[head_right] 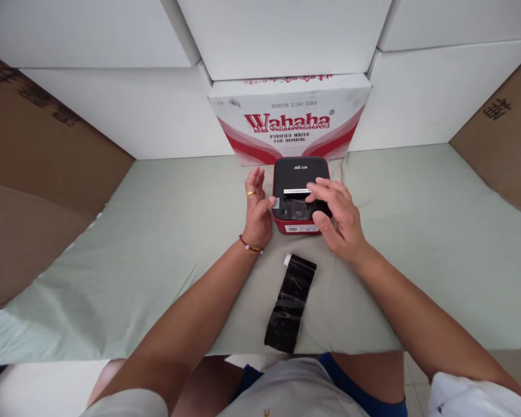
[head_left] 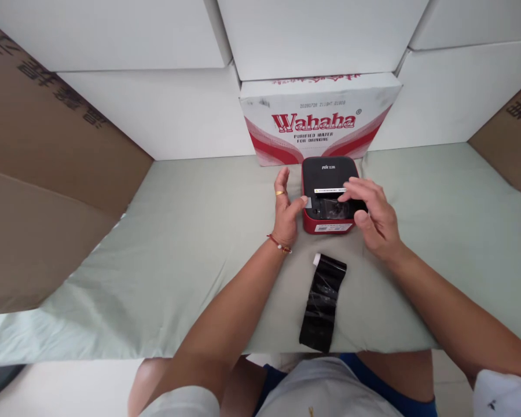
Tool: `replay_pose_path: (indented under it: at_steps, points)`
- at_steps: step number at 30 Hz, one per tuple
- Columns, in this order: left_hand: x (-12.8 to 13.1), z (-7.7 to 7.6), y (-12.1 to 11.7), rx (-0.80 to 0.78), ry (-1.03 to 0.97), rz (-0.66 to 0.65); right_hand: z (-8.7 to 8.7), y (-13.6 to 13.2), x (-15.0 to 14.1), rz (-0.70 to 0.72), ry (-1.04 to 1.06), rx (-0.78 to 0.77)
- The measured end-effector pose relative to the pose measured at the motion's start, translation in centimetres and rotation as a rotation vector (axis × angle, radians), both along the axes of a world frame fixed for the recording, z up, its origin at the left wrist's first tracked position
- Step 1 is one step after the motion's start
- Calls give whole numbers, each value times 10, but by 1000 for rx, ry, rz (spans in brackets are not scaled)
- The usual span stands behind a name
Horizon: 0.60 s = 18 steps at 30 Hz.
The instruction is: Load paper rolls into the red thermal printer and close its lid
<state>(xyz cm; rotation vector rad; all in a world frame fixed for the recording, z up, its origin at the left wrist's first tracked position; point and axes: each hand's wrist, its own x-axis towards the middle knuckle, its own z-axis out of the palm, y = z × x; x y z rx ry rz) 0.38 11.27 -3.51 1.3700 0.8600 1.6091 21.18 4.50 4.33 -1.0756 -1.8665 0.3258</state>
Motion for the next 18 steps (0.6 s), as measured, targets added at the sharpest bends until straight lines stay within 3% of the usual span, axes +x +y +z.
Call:
replay_pose_path:
  at_steps: [3, 6, 13, 18]
  points:
    - [-1, -6, 7, -98, -72, -186, -2, -5, 0, -31, 34, 98]
    - [-4, -6, 9, -167, -145, -278, -5, -8, 0, -48, 71, 143]
    - [-10, -8, 12, -194, -114, -301, -7, -7, 0, -69, 31, 203]
    - [-5, 0, 8, -200, -193, -282, -3, -4, 2, -63, -49, 281]
